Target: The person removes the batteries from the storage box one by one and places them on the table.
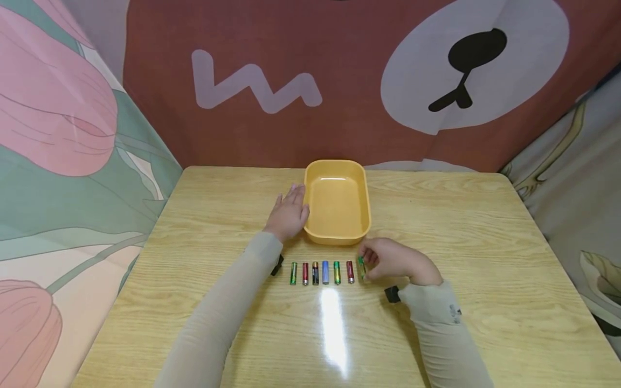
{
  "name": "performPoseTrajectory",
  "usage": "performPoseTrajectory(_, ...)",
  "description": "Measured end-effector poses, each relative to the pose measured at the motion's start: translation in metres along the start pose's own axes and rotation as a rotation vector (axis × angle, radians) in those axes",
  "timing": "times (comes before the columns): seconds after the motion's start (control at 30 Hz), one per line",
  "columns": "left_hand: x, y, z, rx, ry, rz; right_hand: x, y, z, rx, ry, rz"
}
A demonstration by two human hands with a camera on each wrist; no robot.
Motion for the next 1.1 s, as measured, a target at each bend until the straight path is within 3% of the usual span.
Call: performPoseTrajectory(1.1,0.001,-0.001,-0.001,-0.002,0.010,0.008,-0.012,-0.008,-0.014,0.025,-0.011,-0.085)
Point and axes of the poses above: each hand's wrist, its own y-axis away from the middle knuckle, its own z-axis out of the back of the hand, x = y × z, the point moved 10 cm from there along -y, towards the middle knuckle, and after that the axes turned 7 degrees about -y, right-handed, at the moved point
